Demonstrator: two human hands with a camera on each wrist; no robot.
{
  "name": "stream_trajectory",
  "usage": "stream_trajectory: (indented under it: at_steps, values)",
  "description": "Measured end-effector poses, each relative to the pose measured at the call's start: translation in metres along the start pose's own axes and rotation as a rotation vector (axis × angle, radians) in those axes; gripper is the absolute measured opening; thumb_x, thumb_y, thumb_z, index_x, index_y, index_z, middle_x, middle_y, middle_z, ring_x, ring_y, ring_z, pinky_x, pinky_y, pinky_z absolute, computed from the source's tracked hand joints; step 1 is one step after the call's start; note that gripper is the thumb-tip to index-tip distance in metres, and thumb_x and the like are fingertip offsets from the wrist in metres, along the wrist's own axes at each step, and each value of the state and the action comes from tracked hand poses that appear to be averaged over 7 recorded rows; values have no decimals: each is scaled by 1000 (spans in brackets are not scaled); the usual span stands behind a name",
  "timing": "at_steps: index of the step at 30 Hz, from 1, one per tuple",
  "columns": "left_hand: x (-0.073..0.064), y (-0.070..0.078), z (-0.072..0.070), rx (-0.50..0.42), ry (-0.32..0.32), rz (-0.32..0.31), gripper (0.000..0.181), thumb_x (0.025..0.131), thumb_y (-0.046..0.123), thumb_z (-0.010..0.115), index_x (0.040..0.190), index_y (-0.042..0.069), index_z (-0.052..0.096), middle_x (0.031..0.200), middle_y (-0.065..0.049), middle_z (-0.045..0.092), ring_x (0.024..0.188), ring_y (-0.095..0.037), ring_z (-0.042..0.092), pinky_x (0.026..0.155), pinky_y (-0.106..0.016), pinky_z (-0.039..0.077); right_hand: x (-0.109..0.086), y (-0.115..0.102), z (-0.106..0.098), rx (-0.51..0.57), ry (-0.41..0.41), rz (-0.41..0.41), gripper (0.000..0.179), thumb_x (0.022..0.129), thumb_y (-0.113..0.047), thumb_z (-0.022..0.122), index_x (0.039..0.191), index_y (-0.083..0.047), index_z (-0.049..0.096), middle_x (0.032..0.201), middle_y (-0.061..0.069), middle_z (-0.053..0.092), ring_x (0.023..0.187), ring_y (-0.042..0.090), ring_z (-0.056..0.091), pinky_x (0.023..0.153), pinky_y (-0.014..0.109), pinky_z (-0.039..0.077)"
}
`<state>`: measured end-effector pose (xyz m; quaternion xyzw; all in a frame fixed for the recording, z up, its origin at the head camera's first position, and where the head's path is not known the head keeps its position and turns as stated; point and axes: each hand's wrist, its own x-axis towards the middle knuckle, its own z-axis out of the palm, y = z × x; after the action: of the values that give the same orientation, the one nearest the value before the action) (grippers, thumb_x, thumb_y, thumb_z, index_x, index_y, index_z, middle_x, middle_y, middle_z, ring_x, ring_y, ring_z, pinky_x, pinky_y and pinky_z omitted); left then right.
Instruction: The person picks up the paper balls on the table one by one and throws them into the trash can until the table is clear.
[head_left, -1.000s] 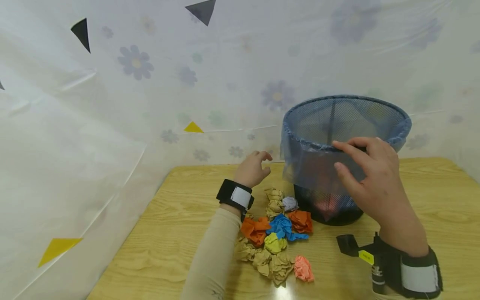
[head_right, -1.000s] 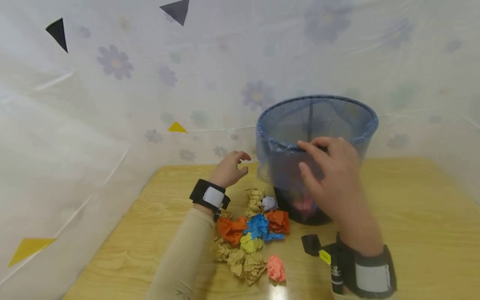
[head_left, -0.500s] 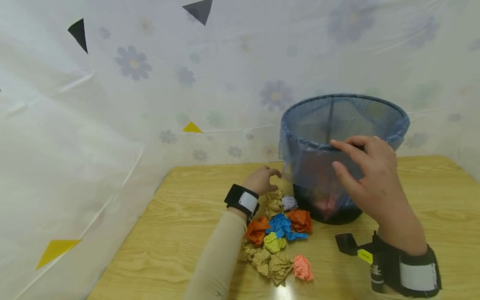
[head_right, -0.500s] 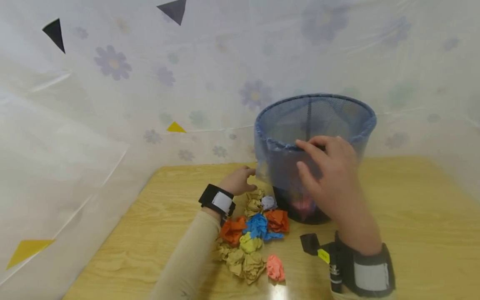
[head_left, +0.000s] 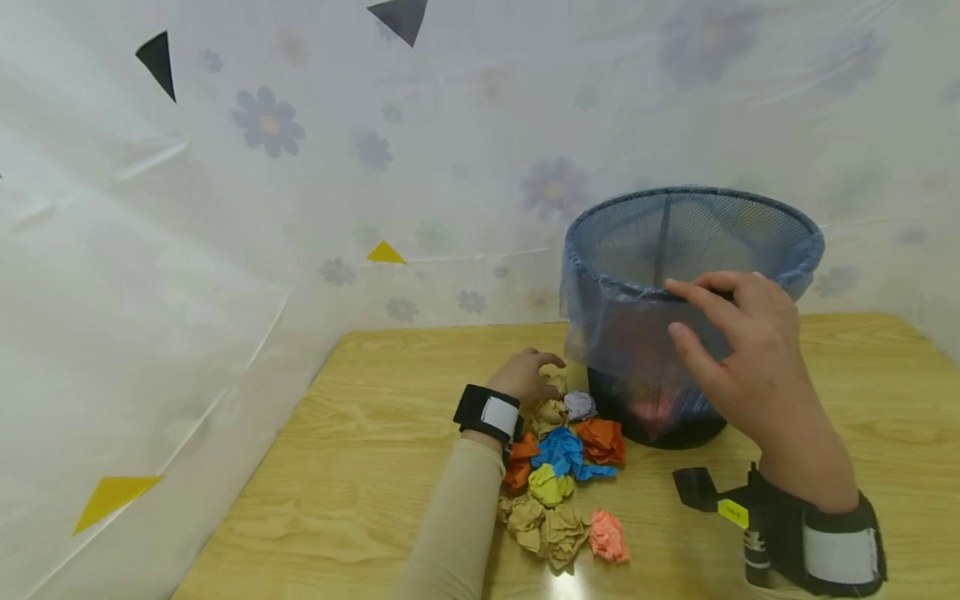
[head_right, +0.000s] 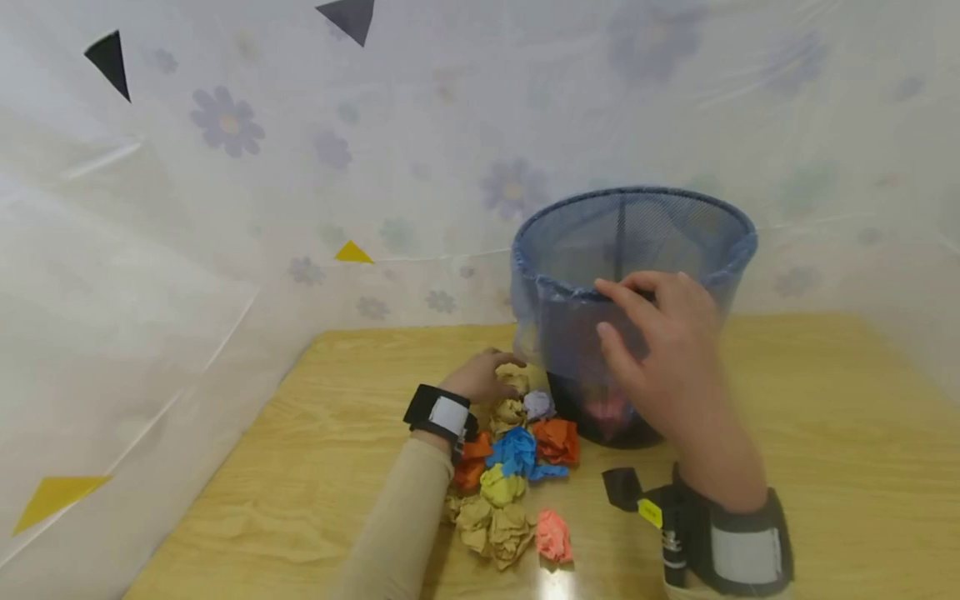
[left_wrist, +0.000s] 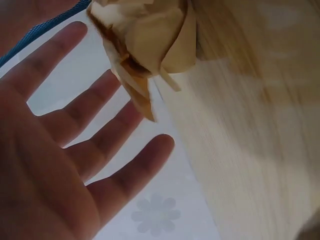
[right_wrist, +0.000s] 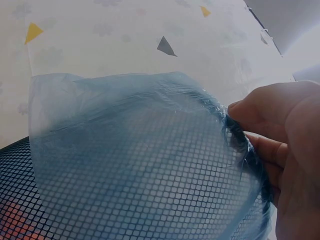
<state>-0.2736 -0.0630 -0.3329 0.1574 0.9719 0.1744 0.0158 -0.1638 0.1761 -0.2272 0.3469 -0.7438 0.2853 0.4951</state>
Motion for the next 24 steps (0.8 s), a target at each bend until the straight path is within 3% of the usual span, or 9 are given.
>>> stream_trajectory:
  at_steps: [8, 15, 21, 24]
  values:
    - [2, 4, 4, 37, 15, -15, 42, 83, 29, 71, 123, 27, 60, 130, -6, 50, 104, -23, 55, 77, -31, 48, 0, 1, 1, 7, 3, 12, 62, 95, -49, 39, 108, 6, 65, 102, 26, 52, 91, 44, 44, 80, 57, 27]
    - [3, 2, 8, -39, 15, -24, 35, 84, 26, 70, 119, 24, 63, 117, -5, 61, 95, -17, 60, 73, -27, 48, 2, 0, 1, 2, 12, 18, 64, 95, -51, 38, 107, 6, 66, 102, 26, 52, 90, 44, 44, 80, 57, 27]
    - [5, -5, 15, -63, 56, -8, 33, 84, 29, 70, 116, 23, 64, 118, -4, 56, 78, -12, 56, 66, -26, 46, 1, 0, 1, 1, 5, 24, 64, 95, -51, 38, 107, 6, 66, 101, 26, 52, 90, 44, 44, 80, 57, 26]
    - [4, -7, 15, -85, 94, -7, 35, 83, 32, 70, 115, 22, 64, 115, -3, 55, 78, -12, 53, 66, -27, 46, 0, 0, 2, -1, 3, 25, 64, 95, -51, 38, 107, 6, 66, 101, 25, 52, 91, 44, 44, 80, 57, 26]
